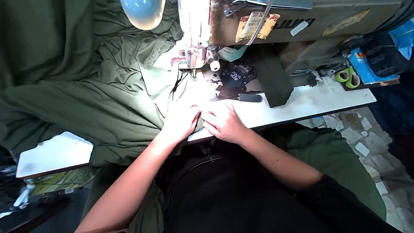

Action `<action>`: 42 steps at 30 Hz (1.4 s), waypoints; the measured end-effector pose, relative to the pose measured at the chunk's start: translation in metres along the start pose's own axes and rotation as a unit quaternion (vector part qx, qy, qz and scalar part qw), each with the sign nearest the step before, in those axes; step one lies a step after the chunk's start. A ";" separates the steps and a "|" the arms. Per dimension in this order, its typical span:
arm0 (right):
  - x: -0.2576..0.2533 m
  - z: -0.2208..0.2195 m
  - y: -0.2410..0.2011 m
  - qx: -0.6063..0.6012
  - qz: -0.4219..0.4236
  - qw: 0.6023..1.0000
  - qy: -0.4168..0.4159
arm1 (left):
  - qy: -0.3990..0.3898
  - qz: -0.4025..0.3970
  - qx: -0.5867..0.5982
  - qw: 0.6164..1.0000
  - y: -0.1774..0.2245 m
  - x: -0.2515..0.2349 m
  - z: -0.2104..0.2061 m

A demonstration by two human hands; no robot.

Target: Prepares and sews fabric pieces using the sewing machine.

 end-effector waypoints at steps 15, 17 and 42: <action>-0.009 0.007 0.000 0.031 0.099 0.994 -0.034 | 0.019 -0.022 0.012 1.000 -0.008 0.009 -0.005; -0.010 0.006 0.001 0.035 0.100 0.994 -0.033 | 0.021 -0.026 0.015 0.999 -0.009 0.008 -0.005; 0.103 0.174 0.152 0.204 -0.229 0.901 0.307 | 0.001 -0.006 0.013 1.000 -0.050 -0.037 -0.020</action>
Point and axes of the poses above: each hand's wrist, its own x-axis away from the middle knuckle, its own z-axis out of the back of the hand, y = z × x, the point moved 3 cm from there along -x, towards the middle knuckle, and after that the axes turned 15 degrees about -x, right-handed, at the moved point
